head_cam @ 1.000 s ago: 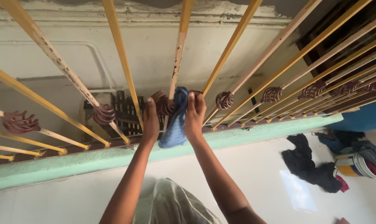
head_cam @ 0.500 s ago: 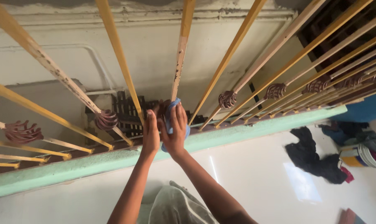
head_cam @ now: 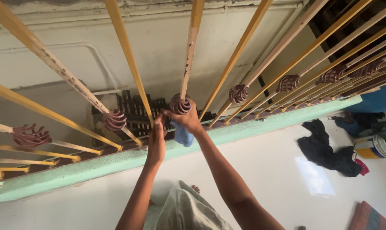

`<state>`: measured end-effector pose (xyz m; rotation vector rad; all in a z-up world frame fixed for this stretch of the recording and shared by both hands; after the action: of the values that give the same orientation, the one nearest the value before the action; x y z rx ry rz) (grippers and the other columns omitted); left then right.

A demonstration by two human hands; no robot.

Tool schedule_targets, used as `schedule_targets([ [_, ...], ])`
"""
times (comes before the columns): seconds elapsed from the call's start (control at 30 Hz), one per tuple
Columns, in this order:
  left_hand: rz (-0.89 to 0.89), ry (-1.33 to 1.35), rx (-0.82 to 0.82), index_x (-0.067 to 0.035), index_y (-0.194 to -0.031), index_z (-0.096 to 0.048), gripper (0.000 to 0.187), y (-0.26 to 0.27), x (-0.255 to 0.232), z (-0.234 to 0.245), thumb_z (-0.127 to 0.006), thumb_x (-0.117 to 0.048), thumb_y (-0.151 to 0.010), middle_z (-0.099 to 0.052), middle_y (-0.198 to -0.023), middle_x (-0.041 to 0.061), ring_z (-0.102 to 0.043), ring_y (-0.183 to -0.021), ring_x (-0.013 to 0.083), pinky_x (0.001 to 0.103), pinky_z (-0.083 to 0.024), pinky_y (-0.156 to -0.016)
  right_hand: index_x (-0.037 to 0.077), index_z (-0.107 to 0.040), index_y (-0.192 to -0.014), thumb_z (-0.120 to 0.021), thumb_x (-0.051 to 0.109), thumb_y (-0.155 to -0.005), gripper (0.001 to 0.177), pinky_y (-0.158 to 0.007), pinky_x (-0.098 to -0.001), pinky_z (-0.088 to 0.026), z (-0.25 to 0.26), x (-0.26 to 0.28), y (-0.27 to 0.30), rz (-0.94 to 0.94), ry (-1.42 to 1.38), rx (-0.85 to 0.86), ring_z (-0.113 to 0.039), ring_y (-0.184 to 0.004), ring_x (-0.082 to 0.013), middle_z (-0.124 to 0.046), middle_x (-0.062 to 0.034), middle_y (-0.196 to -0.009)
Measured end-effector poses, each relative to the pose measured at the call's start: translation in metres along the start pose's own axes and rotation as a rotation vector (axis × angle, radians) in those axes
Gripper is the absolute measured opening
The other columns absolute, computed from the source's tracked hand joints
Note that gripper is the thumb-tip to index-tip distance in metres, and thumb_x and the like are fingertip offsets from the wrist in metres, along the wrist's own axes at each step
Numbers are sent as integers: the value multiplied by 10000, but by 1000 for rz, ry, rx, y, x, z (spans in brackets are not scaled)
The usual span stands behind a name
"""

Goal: The person wipes the vertical bars and top rail of a balcony railing using a blue cloth.

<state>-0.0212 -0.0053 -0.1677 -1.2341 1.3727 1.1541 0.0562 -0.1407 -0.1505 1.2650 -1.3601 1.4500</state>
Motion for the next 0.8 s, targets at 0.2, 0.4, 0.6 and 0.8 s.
schedule_targets([
  [0.2, -11, -95, -9, -144, -1606, -302, 844, 5, -17, 8, -253, -713, -984, -272, -1690, 161, -243, -1569, 322, 502, -249, -1228, 25, -644, -1071, -932, 132, -766, 433, -855, -345, -517, 16, -27, -5, -162, -49, 284, -599, -935, -168, -620, -41, -984],
  [0.4, -3, -35, -7, -140, -1601, -272, 867, -3, -22, 1, -273, -703, -942, -219, -1680, 159, -203, -1546, 310, 484, -290, -1167, 16, -301, -1477, -875, 127, -774, 915, -1125, -428, -430, 3, 24, 25, -78, -28, 38, -550, -1310, -301, -556, -168, -1351],
  [0.6, -56, 83, -26, -48, -1634, -313, 893, -24, -12, -15, -275, -698, -1023, -344, -1565, 274, -307, -1453, 369, 467, -260, -1206, -34, 4, -1647, -628, 165, -998, 927, -1299, -556, -59, -40, 43, 70, 316, 665, -172, 59, -1606, -463, 20, -349, -1709],
  [0.8, 93, 29, -41, -8, -1552, -399, 893, -18, -11, -14, -202, -675, -992, -501, -1522, 254, -493, -1335, 401, 470, -418, -1097, 50, -234, -1644, -521, 391, -1049, 744, -1276, -579, -65, -22, -6, 60, 575, 1209, -81, 6, -1586, -415, -45, -161, -1726],
])
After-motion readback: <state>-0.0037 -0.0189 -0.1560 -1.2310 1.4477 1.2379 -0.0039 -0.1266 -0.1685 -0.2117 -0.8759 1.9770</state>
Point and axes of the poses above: each hand's wrist, its own y-axis away from the middle knuckle, its own z-axis out of the back of the hand, x = y × z, the point moved 6 cm from there along -y, towards the middle knuckle
